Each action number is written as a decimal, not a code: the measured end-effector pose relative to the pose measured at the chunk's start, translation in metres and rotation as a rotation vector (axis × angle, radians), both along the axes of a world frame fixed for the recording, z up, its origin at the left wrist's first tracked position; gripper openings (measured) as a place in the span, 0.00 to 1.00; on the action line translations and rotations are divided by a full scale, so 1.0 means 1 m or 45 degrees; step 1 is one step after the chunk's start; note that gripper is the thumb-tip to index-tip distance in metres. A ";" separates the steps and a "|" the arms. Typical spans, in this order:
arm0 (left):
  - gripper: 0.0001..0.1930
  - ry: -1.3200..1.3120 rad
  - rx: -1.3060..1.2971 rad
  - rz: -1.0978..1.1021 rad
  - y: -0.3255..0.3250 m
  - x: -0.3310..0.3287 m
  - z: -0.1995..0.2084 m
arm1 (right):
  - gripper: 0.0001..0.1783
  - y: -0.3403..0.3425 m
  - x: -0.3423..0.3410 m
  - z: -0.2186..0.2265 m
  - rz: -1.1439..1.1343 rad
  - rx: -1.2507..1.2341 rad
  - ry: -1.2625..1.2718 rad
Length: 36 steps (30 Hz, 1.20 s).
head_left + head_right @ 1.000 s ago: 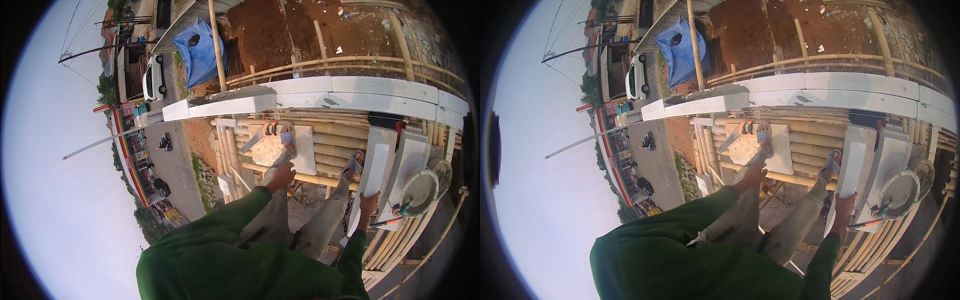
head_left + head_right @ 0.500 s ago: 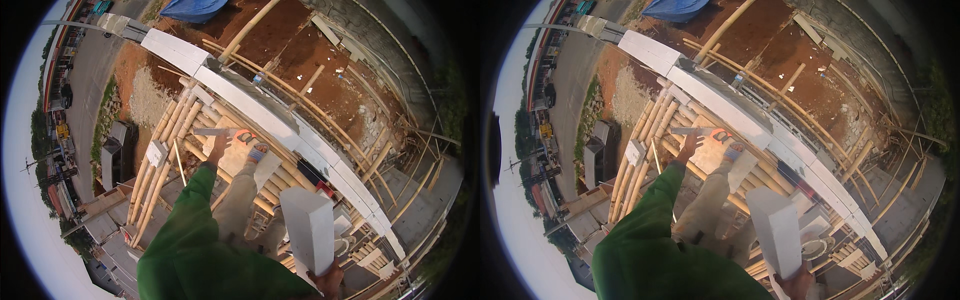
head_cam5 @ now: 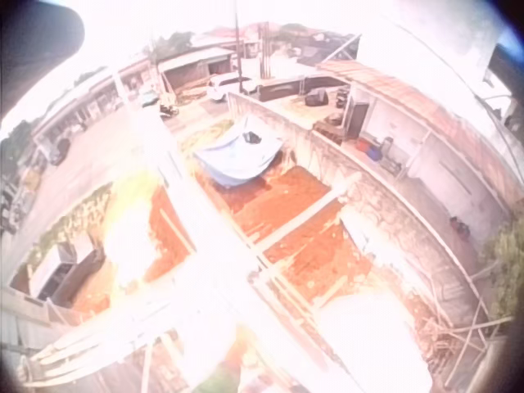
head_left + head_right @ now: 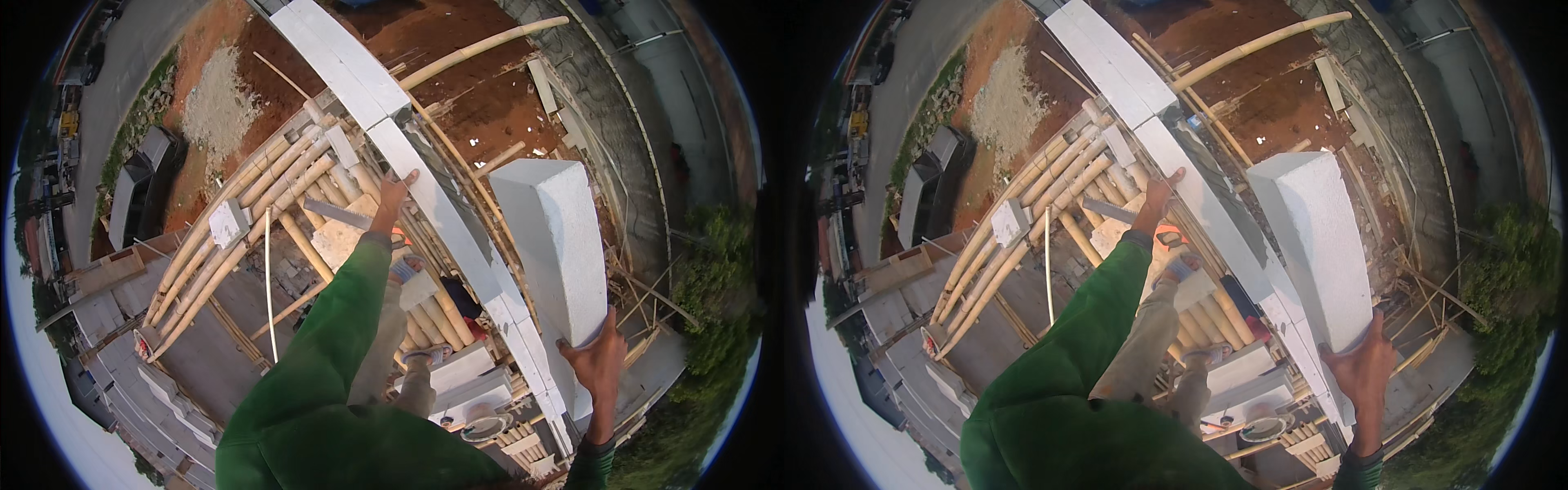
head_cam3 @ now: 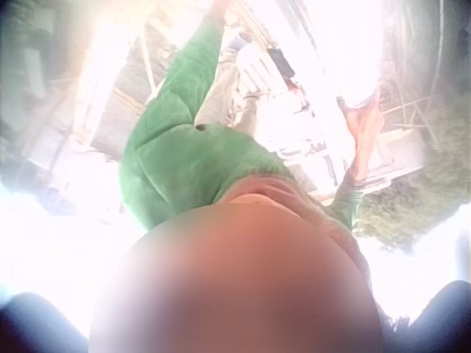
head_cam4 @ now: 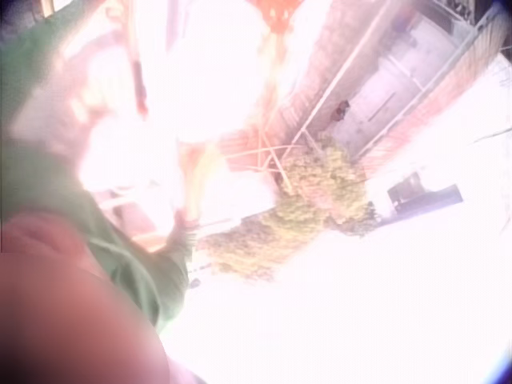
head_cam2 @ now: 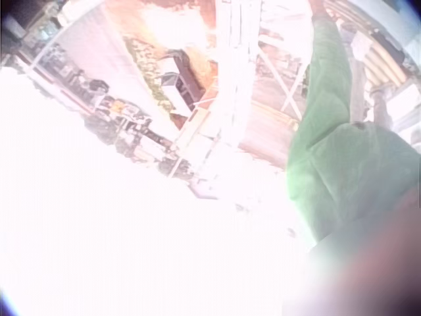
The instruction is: The person applies cement to a wall using a trowel and places white rectangular tiles onto the surface. They adjust the tiles by hand and tap them with a hammer to secure them in place.
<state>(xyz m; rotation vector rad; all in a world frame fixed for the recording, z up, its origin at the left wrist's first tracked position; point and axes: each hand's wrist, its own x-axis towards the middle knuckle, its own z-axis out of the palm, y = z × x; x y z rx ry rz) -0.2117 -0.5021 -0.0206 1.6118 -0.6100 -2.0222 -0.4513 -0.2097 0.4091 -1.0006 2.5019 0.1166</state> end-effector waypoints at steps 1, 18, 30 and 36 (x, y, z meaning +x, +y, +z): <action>0.41 0.044 -0.042 0.025 -0.001 0.000 0.000 | 0.52 -0.019 -0.005 -0.025 0.040 0.022 0.045; 0.28 0.101 -0.178 0.105 0.003 -0.006 0.010 | 0.56 -0.210 0.009 -0.327 0.188 0.237 -0.229; 0.29 0.071 -0.180 0.097 0.003 -0.006 0.004 | 0.51 -0.226 0.029 -0.358 0.166 0.288 -0.267; 0.32 -0.021 -0.104 0.042 0.002 -0.006 0.000 | 0.52 -0.234 0.033 -0.362 0.200 0.247 -0.261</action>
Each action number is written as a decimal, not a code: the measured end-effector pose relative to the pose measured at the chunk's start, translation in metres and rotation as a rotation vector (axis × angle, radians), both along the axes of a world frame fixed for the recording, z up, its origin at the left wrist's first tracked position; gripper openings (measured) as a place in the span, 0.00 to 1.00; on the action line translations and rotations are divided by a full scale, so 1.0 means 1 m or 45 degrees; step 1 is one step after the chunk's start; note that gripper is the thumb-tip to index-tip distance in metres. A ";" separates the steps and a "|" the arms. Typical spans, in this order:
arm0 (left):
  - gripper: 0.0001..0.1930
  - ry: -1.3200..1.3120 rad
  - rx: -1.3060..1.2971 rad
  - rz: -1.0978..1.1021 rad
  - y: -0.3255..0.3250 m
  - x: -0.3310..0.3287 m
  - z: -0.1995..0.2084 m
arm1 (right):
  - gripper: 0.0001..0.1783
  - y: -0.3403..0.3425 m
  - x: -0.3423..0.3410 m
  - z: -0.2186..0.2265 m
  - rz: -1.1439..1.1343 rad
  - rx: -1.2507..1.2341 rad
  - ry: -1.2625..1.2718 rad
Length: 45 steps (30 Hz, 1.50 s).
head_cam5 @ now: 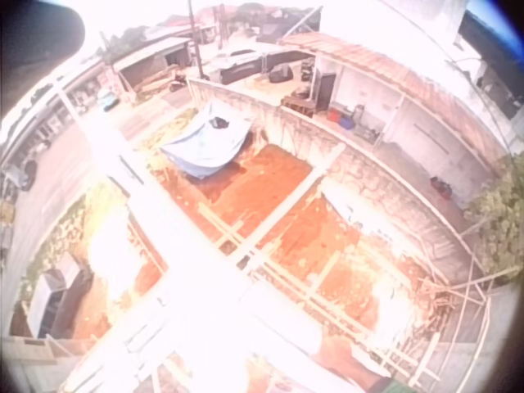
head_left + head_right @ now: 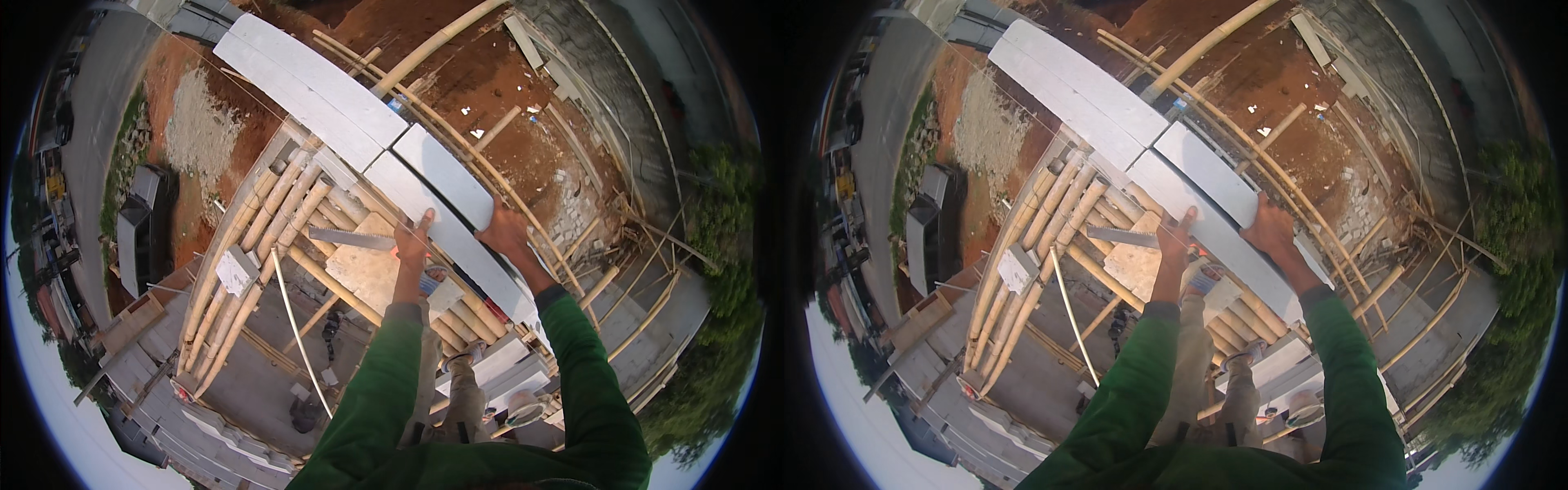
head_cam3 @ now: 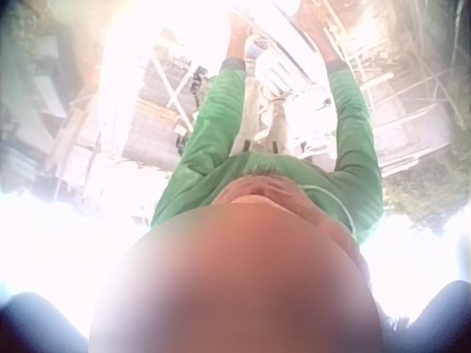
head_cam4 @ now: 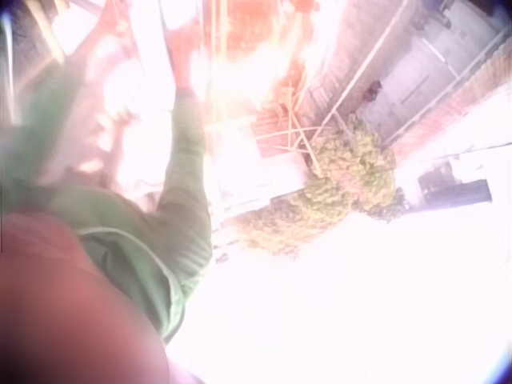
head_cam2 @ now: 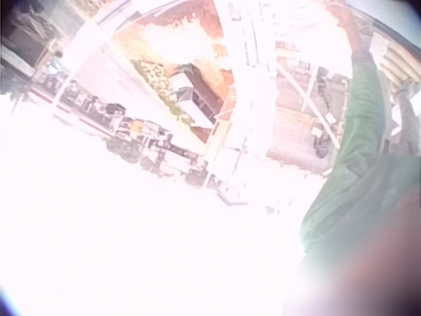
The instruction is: The person applies cement to a wall using a trowel and places white rectangular tiles onto the surface. They adjust the tiles by hand and tap them with a hammer to secure them in place.
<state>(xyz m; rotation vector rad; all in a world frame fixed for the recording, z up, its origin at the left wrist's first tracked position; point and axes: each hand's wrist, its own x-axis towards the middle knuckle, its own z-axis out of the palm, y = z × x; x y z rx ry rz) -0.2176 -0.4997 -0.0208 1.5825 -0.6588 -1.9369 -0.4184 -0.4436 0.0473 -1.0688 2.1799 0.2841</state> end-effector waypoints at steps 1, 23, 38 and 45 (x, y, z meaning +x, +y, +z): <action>0.32 0.036 -0.066 0.007 0.000 0.000 -0.001 | 0.51 0.001 0.000 -0.002 0.011 -0.020 -0.018; 0.41 -1.304 -1.378 -0.516 0.030 -0.020 0.013 | 0.41 0.020 -0.034 -0.049 -0.266 -0.267 -0.670; 0.29 -1.172 -2.007 -1.404 0.079 -0.087 0.014 | 0.13 0.311 0.204 0.090 -0.291 -1.502 -0.163; 0.33 -1.184 -1.868 -1.417 0.086 -0.092 0.013 | 0.12 0.426 0.119 -0.111 -1.915 -1.228 -0.032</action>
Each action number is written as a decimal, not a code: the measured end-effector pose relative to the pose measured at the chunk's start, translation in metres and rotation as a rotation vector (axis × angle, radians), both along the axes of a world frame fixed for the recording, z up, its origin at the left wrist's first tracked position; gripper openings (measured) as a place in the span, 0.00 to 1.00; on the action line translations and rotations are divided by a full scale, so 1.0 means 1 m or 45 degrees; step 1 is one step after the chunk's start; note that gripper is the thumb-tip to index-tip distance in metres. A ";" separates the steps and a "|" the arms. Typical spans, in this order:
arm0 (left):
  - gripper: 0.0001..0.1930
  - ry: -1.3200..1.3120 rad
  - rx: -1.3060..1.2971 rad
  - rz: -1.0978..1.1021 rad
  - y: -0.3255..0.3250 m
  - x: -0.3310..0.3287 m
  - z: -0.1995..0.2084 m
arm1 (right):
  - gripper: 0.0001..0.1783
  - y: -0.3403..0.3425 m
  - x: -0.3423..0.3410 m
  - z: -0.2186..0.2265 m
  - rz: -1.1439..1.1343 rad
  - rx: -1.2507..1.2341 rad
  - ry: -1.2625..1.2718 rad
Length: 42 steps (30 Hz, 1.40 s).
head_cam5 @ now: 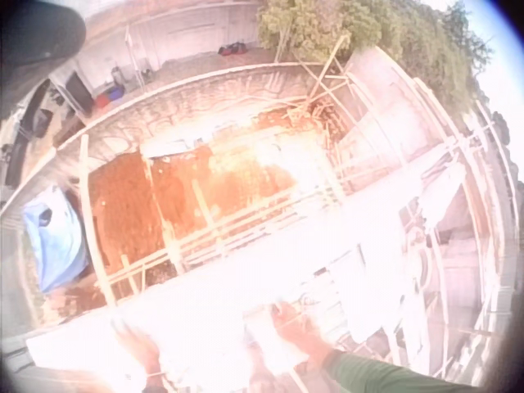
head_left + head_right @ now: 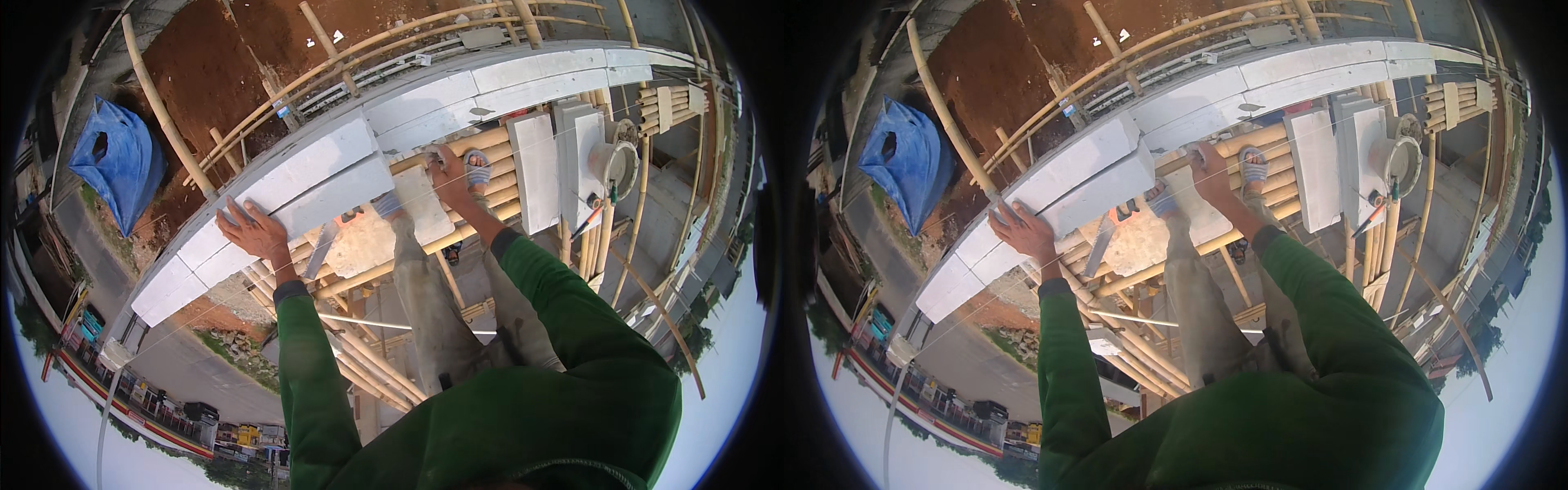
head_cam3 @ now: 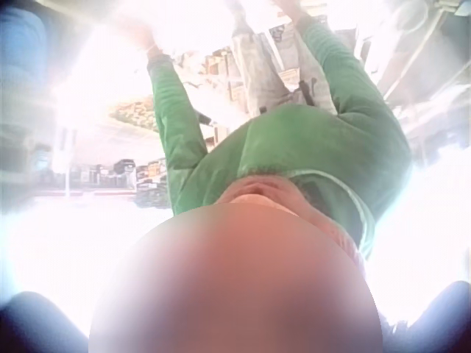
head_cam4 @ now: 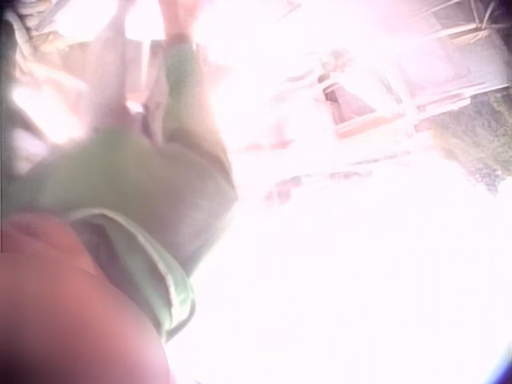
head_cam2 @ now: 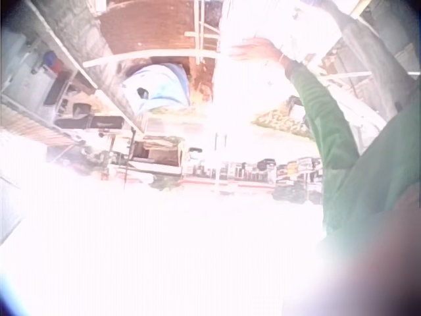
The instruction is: The person applies cement to a wall using a trowel and places white rectangular tiles onto the surface. They adjust the tiles by hand and tap them with a hammer to secure them in place.
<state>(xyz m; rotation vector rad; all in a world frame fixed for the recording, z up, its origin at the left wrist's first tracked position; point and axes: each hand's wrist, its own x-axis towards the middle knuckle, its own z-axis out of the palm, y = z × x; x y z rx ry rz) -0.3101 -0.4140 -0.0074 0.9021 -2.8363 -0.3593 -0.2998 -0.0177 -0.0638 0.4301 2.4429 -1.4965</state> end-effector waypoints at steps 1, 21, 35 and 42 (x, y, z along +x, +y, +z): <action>0.34 0.020 0.011 0.018 0.001 0.000 0.000 | 0.12 -0.015 -0.035 -0.027 -0.167 -0.309 0.059; 0.35 0.200 -0.016 -0.018 -0.006 0.006 -0.016 | 0.22 -0.119 -0.151 -0.088 -0.229 -1.300 -0.289; 0.29 0.106 -0.022 -0.037 -0.012 0.003 -0.017 | 0.24 -0.072 -0.125 -0.087 -0.184 -0.217 0.300; 0.31 0.053 -0.018 -0.029 -0.011 0.006 -0.015 | 0.16 0.064 0.059 -0.012 0.247 0.801 -0.108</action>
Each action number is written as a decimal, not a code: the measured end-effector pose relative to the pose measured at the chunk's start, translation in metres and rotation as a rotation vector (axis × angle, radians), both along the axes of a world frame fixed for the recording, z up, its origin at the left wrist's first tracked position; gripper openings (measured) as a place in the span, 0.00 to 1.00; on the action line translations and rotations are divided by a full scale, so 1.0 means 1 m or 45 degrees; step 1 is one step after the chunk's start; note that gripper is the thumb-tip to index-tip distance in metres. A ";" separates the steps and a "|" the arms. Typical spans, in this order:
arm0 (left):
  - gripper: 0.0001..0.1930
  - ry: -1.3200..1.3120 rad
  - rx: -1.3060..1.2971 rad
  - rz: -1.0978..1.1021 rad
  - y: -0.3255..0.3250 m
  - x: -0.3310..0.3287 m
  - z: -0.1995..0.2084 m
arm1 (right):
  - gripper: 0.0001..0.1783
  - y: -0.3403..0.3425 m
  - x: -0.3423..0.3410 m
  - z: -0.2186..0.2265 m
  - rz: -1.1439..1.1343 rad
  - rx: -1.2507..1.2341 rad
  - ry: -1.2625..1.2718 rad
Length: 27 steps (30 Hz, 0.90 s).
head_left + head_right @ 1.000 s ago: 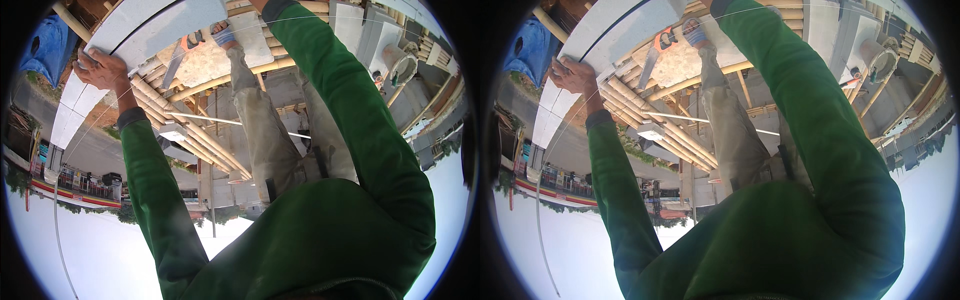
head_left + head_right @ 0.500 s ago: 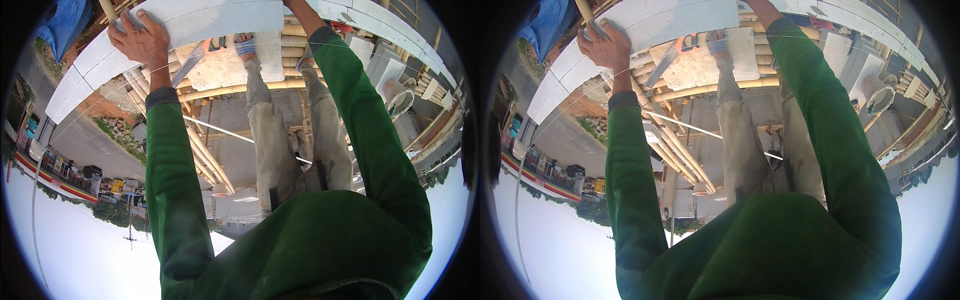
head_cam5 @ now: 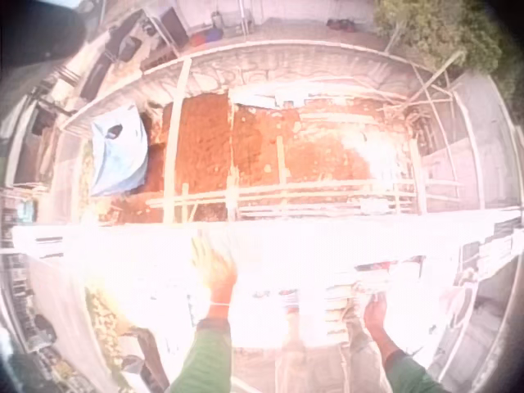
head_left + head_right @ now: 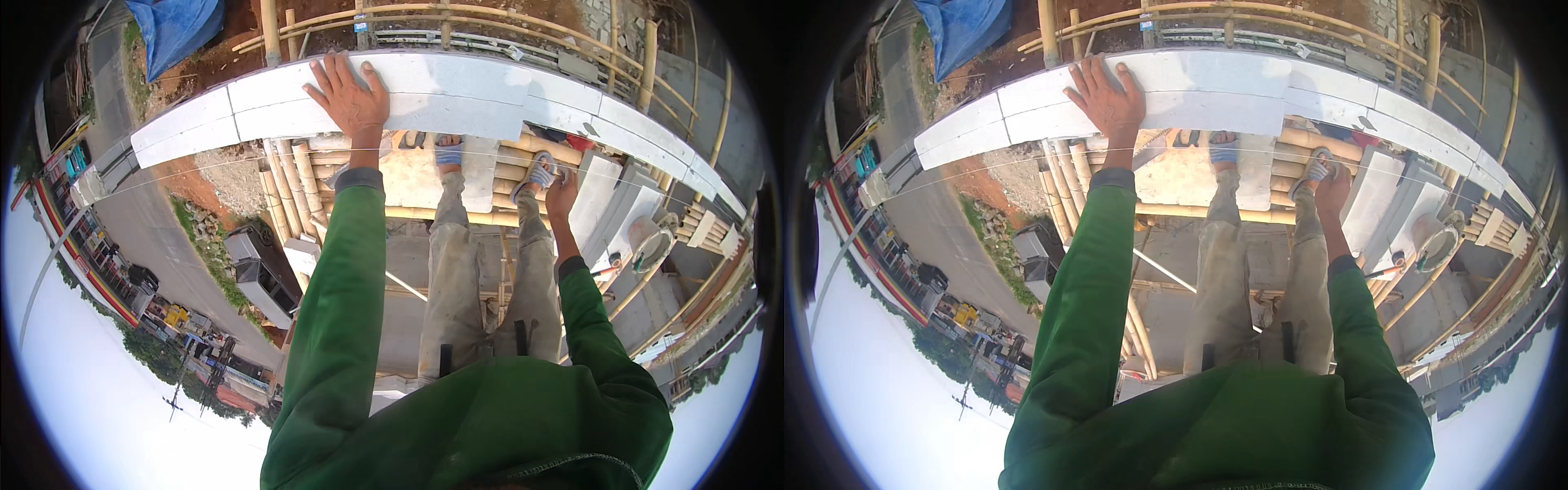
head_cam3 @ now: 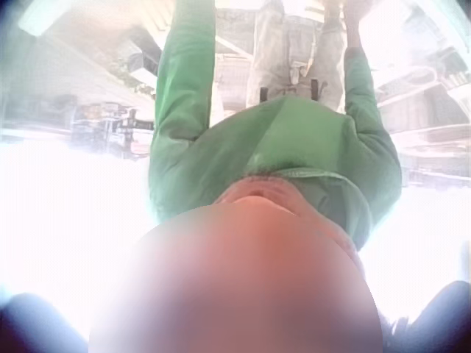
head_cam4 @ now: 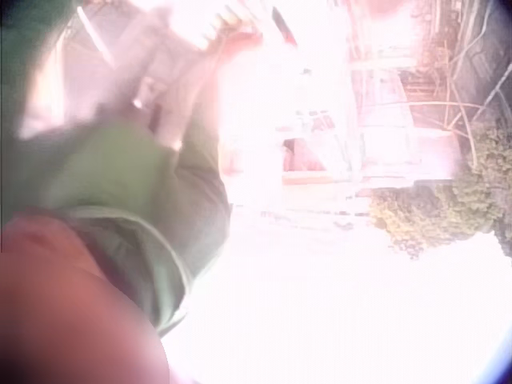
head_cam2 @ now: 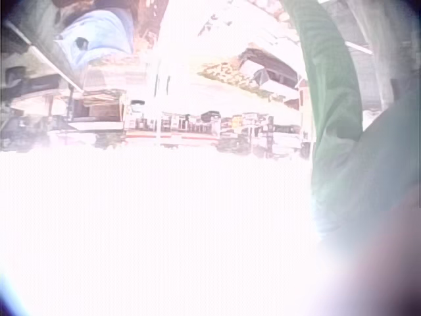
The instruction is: The person applies cement to a wall using a trowel and places white rectangular tiles onto the surface. They adjust the tiles by hand and tap them with a hammer to secure them in place.
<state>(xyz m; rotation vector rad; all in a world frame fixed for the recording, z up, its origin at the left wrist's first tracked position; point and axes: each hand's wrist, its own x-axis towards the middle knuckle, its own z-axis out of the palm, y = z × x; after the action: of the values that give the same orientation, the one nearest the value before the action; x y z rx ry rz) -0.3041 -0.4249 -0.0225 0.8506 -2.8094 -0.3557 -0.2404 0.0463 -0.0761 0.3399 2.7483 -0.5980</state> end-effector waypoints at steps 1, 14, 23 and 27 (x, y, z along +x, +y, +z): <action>0.30 -0.002 -0.021 0.014 0.000 -0.002 -0.001 | 0.18 0.025 0.039 0.014 0.001 -0.003 -0.156; 0.39 -0.039 -0.225 -0.056 -0.003 -0.003 -0.009 | 0.23 0.296 0.288 0.008 -0.742 0.200 -0.748; 0.30 0.109 -0.134 -0.050 -0.010 -0.006 -0.013 | 0.38 0.565 0.366 -0.145 -0.925 0.453 -0.857; 0.32 0.068 -0.147 0.037 -0.005 -0.007 -0.012 | 0.36 0.607 0.384 -0.179 -1.202 0.112 -0.963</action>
<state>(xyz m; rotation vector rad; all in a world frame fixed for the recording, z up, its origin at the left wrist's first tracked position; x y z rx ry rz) -0.3107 -0.4295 -0.0342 0.8434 -2.7352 -0.2063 0.1440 0.6536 -0.2555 1.5477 1.7683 -0.4049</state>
